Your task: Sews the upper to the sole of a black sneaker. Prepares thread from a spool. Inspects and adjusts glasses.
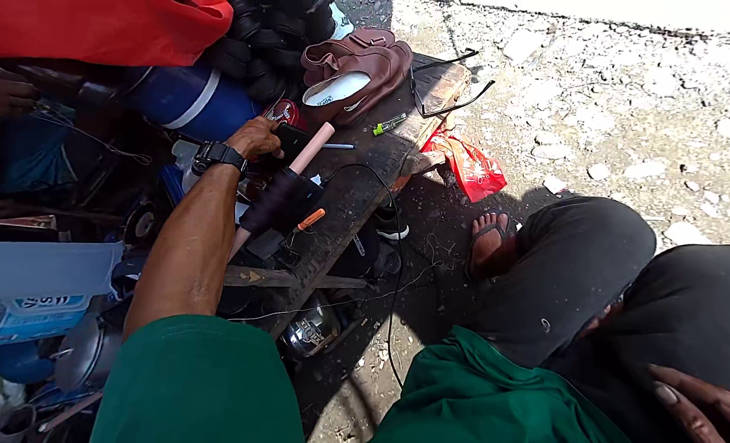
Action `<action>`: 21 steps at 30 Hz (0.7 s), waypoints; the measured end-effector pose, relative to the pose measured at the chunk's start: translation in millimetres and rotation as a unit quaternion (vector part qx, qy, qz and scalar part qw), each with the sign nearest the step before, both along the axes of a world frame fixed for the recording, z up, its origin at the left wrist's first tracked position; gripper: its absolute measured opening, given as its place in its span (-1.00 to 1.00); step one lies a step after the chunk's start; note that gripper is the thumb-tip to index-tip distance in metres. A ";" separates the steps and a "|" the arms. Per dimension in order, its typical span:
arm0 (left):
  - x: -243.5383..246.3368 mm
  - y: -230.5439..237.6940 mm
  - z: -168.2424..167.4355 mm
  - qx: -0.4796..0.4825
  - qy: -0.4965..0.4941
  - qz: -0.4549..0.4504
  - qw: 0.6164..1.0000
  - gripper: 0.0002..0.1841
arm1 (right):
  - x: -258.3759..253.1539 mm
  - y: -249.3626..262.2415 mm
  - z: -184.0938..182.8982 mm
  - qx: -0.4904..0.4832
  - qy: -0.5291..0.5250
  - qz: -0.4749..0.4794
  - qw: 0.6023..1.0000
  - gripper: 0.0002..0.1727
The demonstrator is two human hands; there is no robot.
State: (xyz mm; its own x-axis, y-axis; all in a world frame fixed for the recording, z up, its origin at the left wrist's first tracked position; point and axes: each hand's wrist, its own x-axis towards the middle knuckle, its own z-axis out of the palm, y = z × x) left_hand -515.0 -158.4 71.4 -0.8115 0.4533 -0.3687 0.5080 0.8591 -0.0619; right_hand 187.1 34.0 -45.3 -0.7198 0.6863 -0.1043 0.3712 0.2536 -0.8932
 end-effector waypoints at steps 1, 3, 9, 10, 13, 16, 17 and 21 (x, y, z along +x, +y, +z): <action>-0.6 -0.6 -1.1 0.000 0.000 0.010 1.000 -0.73 | -0.4 0.4 0.2 0.000 0.002 0.000 1.000 -0.71; -2.4 -1.8 -5.2 -0.005 0.005 0.014 1.000 -0.74 | -1.1 0.8 0.5 0.002 0.004 0.000 1.000 -0.71; -15.3 4.2 -14.5 -0.100 0.009 -0.028 0.995 -0.82 | -2.0 0.1 2.8 0.002 -0.010 -0.001 1.000 -0.71; -15.1 5.7 -15.4 -0.107 0.018 -0.029 0.994 -0.81 | -1.8 -0.2 2.6 0.001 -0.010 -0.001 1.000 -0.71; -7.9 13.0 -12.9 -0.137 0.049 -0.012 0.989 -0.69 | -1.8 -1.7 1.7 0.000 -0.006 -0.008 1.000 -0.71; 1.5 16.5 -7.9 -0.155 0.084 0.014 0.984 -0.57 | -1.7 -1.2 1.6 0.004 -0.006 -0.006 1.000 -0.71; 4.6 17.3 -5.5 -0.155 0.096 0.020 0.983 -0.56 | -1.6 -0.9 1.2 0.003 -0.005 -0.005 1.000 -0.71; 8.4 16.8 -0.3 -0.152 0.118 0.029 0.981 -0.52 | -2.3 -0.4 1.5 0.003 -0.006 -0.006 1.000 -0.70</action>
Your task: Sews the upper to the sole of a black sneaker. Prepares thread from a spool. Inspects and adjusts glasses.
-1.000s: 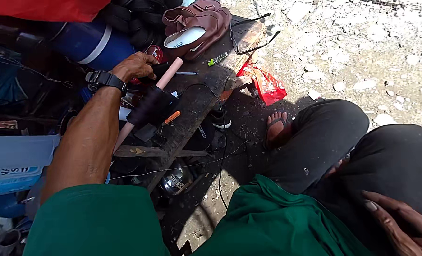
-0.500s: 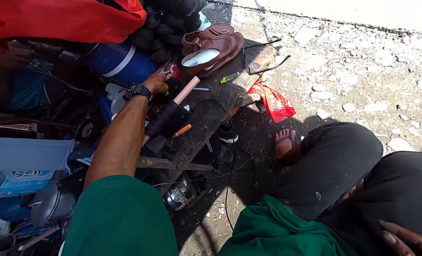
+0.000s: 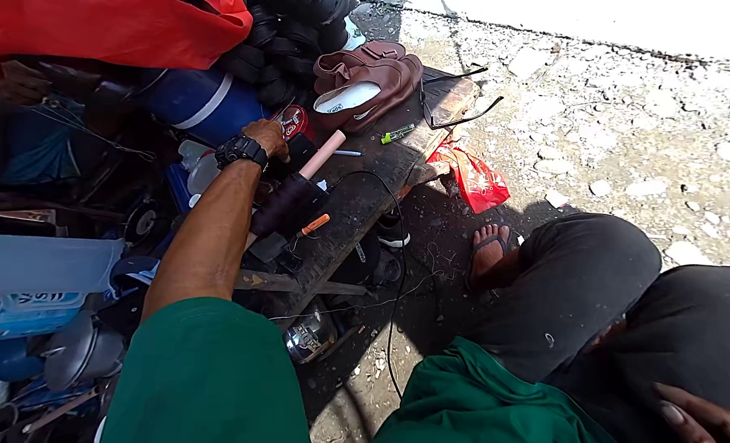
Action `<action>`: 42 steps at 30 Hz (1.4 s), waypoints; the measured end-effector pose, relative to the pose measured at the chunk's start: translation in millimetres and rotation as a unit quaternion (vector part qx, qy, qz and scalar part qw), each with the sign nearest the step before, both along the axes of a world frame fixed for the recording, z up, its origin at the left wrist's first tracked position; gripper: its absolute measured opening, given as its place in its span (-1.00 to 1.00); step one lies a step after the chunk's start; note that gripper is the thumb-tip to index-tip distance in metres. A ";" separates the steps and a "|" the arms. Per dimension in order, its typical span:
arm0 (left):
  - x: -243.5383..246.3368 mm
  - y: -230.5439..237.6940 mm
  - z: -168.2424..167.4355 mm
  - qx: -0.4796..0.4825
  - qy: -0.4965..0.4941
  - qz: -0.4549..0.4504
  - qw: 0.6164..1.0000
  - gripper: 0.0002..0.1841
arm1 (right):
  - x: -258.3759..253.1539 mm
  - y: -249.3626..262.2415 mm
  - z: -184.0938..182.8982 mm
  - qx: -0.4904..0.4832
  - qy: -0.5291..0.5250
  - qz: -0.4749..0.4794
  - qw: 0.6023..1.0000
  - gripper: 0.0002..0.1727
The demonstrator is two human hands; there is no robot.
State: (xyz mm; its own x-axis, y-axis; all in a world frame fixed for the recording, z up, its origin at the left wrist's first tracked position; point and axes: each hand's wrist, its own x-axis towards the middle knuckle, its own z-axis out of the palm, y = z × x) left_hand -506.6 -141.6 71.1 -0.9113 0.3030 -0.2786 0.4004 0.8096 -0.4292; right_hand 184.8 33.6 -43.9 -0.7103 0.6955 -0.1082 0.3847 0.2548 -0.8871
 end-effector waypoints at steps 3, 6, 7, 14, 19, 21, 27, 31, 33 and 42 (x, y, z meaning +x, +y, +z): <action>-2.8 -1.9 -0.5 0.007 0.006 0.003 1.000 -0.51 | -0.2 0.5 -0.2 -0.003 -0.004 -0.003 1.000 -0.71; -6.6 -5.0 2.1 0.007 0.010 0.005 1.000 -0.51 | 0.6 0.6 -0.5 -0.012 -0.001 -0.001 1.000 -0.71; -7.6 -5.8 4.8 0.010 0.015 0.005 1.000 -0.53 | 1.4 0.4 -1.0 -0.013 -0.001 0.000 1.000 -0.70; 19.7 4.9 68.7 0.160 0.061 -0.065 0.983 -0.71 | 4.1 -2.8 -3.5 -0.015 0.002 -0.008 1.000 -0.71; 121.1 12.2 117.3 0.443 -0.007 -0.180 0.878 -0.64 | 6.1 -5.8 -4.8 -0.006 0.009 -0.018 1.000 -0.70; 190.6 5.1 109.4 0.576 -0.181 -0.242 0.760 -0.73 | 4.7 -5.4 -4.4 -0.001 0.010 -0.015 1.000 -0.70; 316.4 -36.0 -12.9 0.520 -0.508 -0.161 0.667 -0.76 | 7.8 -3.4 -4.3 -0.006 0.020 -0.002 1.000 -0.71; 383.1 -0.9 -112.8 0.601 -0.535 0.180 0.566 -0.68 | 8.6 -2.8 -4.4 -0.003 0.013 -0.005 1.000 -0.71; 388.8 37.6 -165.4 0.573 -0.501 0.224 0.608 -0.63 | 8.6 -4.2 -2.2 -0.002 0.007 -0.007 1.000 -0.71; 279.9 117.0 -354.5 0.262 -0.252 0.127 0.923 -0.33 | 21.8 -18.8 25.6 -0.023 0.021 -0.056 0.998 -0.75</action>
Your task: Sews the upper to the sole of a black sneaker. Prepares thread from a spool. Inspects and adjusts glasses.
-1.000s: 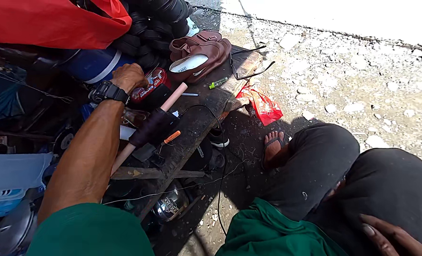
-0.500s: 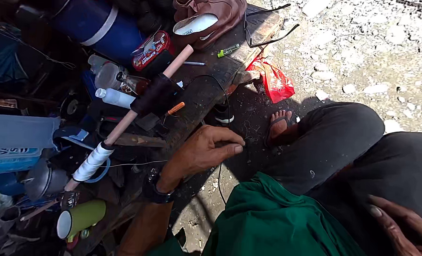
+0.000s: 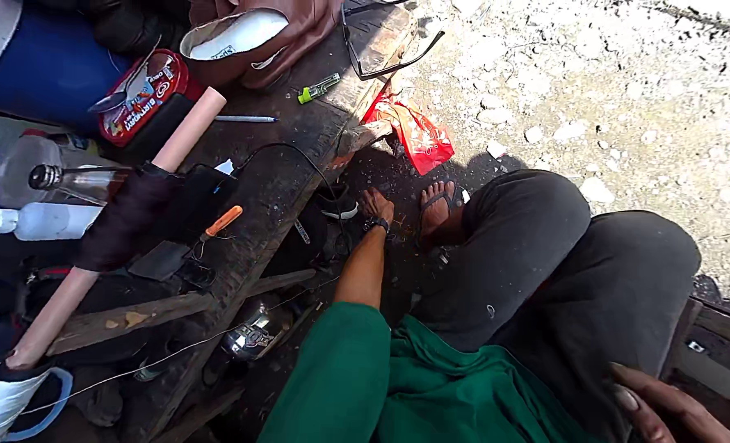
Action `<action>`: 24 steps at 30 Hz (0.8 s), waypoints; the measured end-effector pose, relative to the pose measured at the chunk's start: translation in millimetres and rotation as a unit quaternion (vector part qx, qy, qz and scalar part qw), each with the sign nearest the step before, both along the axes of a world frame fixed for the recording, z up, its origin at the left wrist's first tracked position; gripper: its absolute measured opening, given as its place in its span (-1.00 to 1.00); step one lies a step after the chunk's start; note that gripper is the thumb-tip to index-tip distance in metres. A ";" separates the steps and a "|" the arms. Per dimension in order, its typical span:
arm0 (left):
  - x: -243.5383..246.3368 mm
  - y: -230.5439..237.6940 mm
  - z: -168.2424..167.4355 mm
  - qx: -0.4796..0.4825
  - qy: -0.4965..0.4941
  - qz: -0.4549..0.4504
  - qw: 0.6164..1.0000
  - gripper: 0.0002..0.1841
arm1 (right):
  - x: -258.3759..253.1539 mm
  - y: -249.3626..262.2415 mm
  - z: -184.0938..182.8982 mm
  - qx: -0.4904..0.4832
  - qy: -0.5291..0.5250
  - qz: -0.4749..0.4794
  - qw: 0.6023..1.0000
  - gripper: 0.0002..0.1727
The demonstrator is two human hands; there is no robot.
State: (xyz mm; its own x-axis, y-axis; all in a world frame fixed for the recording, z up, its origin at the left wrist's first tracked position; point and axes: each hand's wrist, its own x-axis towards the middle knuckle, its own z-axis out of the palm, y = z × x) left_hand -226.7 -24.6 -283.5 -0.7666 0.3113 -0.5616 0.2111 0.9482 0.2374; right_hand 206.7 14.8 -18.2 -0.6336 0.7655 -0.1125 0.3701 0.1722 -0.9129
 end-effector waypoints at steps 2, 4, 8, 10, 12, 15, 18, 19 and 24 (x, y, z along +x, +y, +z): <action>-23.7 -3.5 -17.5 -0.011 0.062 -0.016 0.998 -0.28 | 4.7 -3.4 5.0 -0.013 0.002 -0.020 1.000 -0.78; -46.5 -10.1 -31.2 -0.020 0.103 -0.002 0.994 -0.24 | 5.4 -6.0 7.7 -0.022 -0.010 -0.039 0.999 -0.77; -63.8 -23.3 -39.4 -0.090 0.069 0.075 0.991 -0.10 | 2.8 -7.0 7.1 -0.039 -0.029 -0.065 0.997 -0.75; -66.9 -27.7 -39.4 -0.106 0.076 0.078 0.988 -0.14 | 2.2 -6.0 1.8 -0.056 -0.021 -0.068 0.996 -0.77; -65.4 -33.5 -38.3 -0.100 0.097 0.075 0.987 -0.27 | 4.4 -5.4 -5.9 -0.073 -0.014 -0.063 0.995 -0.79; -57.9 -27.3 -20.8 -0.057 0.119 0.075 0.989 -0.41 | 1.3 0.5 -9.5 -0.070 -0.006 -0.048 0.996 -0.78; -33.4 -15.2 11.2 0.024 0.132 0.107 0.985 -0.51 | -2.2 6.6 -6.9 -0.044 -0.006 -0.017 0.999 -0.75; -23.2 -9.7 23.1 0.065 0.135 0.112 0.982 -0.54 | -4.0 8.4 -6.5 -0.038 -0.005 -0.008 0.999 -0.74; 44.1 2.7 90.5 0.277 0.053 0.084 0.956 -0.59 | -17.8 11.7 -1.7 -0.021 0.019 0.026 0.999 -0.78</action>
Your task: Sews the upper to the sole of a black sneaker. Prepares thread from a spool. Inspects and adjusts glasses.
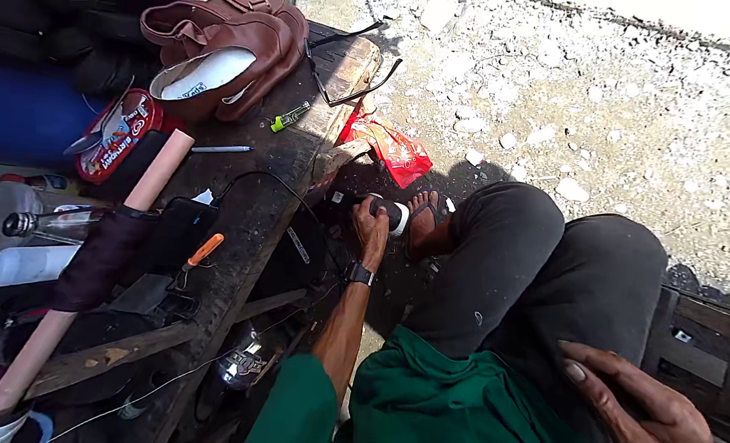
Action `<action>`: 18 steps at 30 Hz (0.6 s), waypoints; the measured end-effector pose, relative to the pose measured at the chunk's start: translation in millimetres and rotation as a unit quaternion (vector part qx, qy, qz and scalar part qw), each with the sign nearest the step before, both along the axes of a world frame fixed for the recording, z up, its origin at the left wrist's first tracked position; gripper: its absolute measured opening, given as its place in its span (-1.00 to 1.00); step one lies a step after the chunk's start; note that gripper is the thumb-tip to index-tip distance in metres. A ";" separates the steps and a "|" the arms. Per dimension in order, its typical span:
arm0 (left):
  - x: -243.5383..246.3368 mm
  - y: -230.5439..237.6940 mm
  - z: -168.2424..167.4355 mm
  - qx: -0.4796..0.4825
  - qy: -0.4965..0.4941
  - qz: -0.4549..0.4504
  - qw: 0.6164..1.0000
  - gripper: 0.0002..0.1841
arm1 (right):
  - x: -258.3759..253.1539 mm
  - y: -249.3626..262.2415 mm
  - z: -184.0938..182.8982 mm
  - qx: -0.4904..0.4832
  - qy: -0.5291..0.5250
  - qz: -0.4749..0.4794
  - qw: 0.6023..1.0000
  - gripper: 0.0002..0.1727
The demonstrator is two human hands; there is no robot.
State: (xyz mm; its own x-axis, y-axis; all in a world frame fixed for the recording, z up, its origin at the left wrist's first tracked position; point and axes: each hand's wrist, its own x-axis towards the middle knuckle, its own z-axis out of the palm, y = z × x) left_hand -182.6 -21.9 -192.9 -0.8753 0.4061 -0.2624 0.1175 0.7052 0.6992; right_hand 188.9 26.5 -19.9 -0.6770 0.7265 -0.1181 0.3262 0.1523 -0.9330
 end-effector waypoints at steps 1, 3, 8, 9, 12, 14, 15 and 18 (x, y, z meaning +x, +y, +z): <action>14.8 0.1 17.9 0.028 -0.002 -0.023 0.999 -0.61 | -3.6 0.6 1.0 0.007 0.007 0.004 1.000 -0.78; 43.2 -4.2 55.7 0.087 0.015 -0.079 0.993 -0.63 | -12.1 2.4 -1.8 0.035 0.028 0.003 0.999 -0.76; 85.1 -16.5 130.6 0.195 0.092 -0.180 0.960 -0.63 | -39.1 17.7 -4.5 0.109 0.093 -0.031 0.989 -0.70; 88.7 -16.8 140.4 0.218 0.102 -0.182 0.953 -0.64 | -44.0 21.6 -3.0 0.116 0.098 -0.033 0.988 -0.69; 101.6 -16.2 171.2 0.291 0.113 -0.201 0.929 -0.64 | -53.0 27.0 1.5 0.123 0.107 -0.029 0.986 -0.66; 113.9 -12.4 194.6 0.337 0.109 -0.230 0.906 -0.64 | -54.6 29.5 8.4 0.117 0.113 -0.036 0.986 -0.62; 121.8 -9.9 206.2 0.358 0.104 -0.253 0.893 -0.64 | -52.7 30.5 12.5 0.111 0.117 -0.043 0.986 -0.62; 147.9 -1.4 236.7 0.415 0.116 -0.339 0.836 -0.65 | -36.1 34.2 23.8 0.113 0.131 -0.076 0.982 -0.65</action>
